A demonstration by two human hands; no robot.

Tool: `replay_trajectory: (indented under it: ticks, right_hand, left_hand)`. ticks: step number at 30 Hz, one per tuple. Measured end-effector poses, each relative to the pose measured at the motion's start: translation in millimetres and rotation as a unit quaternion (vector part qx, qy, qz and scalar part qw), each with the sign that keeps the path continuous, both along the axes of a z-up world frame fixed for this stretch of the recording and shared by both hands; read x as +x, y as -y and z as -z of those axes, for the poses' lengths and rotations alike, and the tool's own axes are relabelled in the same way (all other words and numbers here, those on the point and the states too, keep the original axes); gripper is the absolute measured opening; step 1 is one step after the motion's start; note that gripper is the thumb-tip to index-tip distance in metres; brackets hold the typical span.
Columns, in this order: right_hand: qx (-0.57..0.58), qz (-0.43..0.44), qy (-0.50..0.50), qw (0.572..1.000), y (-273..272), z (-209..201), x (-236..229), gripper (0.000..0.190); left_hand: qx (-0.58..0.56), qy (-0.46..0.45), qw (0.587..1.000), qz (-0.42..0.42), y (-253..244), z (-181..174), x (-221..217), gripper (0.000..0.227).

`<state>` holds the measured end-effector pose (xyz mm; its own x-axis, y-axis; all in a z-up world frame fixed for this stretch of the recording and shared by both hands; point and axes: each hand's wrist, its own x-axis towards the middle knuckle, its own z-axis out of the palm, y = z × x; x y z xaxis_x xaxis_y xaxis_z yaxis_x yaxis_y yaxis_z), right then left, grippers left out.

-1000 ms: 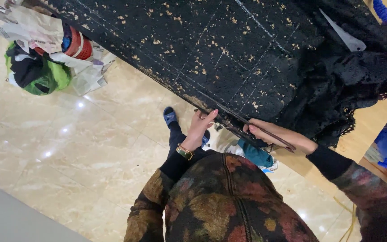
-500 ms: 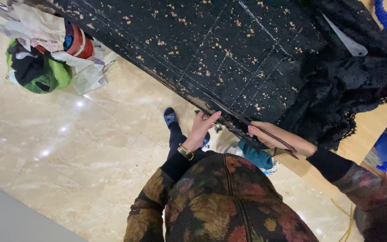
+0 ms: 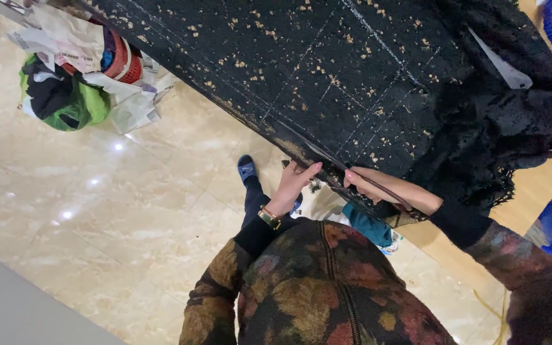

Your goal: The person uses a ruler and chalk to mark a straight line on a piece of black lace fabric. They then use a pair of scissors to cut the fabric along the marked line.

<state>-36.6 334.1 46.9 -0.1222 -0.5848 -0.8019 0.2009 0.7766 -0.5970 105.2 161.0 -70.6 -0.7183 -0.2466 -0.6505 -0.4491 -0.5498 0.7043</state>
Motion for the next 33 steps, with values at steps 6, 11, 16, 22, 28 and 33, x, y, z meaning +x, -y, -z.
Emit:
replay_trajectory:
  ticks: [6, 11, 16, 22, 28, 33]
  right_hand:
    - [-0.028, -0.02, -0.088, 0.996, -6, 31, 2, 0.055]
    - [-0.002, 0.011, -0.047, 0.999, -11, 42, -3, 0.057]
    - [0.025, 0.035, 0.016, 0.999, -14, 4, -5, 0.058]
    - [0.057, 0.052, 0.062, 0.995, -5, -39, -9, 0.069]
    - [-0.029, -0.032, 0.043, 0.998, -2, -34, -11, 0.067]
    - [-0.022, -0.02, 0.025, 0.999, 1, -26, -10, 0.078]
  left_hand:
    - [-0.001, -0.009, 1.0, 0.003, 6, -34, -3, 0.071]
    - [0.002, -0.034, 0.999, 0.004, 2, -2, 0, 0.072]
    - [0.001, -0.027, 0.999, -0.023, 3, 1, 0, 0.067]
    - [-0.1, 0.005, 0.99, -0.095, 19, -24, 3, 0.094]
    - [-0.618, -0.091, 0.78, 0.028, 54, -33, 1, 0.078]
    - [-0.682, -0.054, 0.728, 0.048, 64, -14, -8, 0.028]
